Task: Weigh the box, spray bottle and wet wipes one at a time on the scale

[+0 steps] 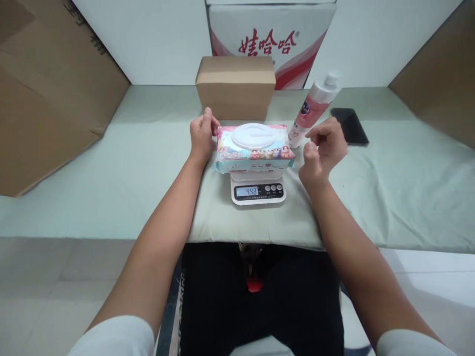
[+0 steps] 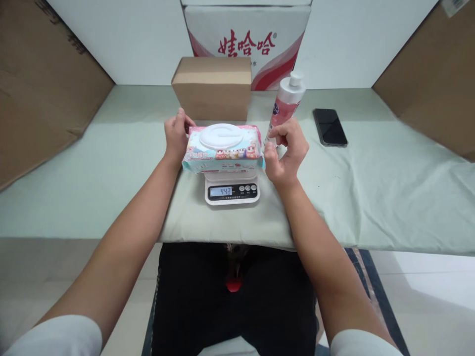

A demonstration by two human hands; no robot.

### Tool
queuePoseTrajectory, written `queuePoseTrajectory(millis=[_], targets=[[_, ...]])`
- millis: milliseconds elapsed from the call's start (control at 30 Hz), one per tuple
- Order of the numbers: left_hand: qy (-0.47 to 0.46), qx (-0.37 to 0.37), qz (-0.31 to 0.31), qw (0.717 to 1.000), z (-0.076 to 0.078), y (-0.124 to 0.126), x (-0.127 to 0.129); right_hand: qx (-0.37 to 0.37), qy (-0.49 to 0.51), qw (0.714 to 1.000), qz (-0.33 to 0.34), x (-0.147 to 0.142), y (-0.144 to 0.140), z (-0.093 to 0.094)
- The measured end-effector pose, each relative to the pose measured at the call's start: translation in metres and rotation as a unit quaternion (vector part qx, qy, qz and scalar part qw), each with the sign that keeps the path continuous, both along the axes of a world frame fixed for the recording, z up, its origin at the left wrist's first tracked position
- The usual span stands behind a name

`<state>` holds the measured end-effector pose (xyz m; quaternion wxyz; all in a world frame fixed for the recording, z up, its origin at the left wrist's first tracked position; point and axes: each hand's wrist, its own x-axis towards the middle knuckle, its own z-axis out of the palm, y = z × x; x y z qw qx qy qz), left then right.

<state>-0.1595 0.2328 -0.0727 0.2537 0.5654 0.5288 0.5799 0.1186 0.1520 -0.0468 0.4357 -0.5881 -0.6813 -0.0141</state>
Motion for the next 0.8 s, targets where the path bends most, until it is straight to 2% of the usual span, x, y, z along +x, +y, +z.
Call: queuePoseTrajectory(millis=[133,267,533,633,700,800], targets=[[0.026,0.016,0.017,0.999,0.001,-0.003,-0.001,-0.023,-0.037,0.999,-0.007,-0.004,-0.001,0.005],[0.026,0.02,0.013,0.999,-0.004,0.002,-0.005,-0.04,-0.098,0.994,0.003,-0.006,-0.003,0.011],[0.005,0.023,0.028,0.999,-0.01,0.005,-0.006,-0.033,-0.033,0.999,0.019,-0.007,-0.001,0.006],[0.012,0.021,0.031,0.999,-0.011,0.005,-0.006,-0.019,-0.018,0.998,0.059,-0.004,0.002,0.0],[-0.004,0.026,0.047,0.999,-0.011,0.006,-0.006,0.005,-0.019,0.995,0.101,-0.002,0.002,0.002],[-0.038,0.03,0.059,0.997,-0.013,0.008,-0.006,-0.018,-0.085,0.985,0.151,-0.002,-0.001,0.025]])
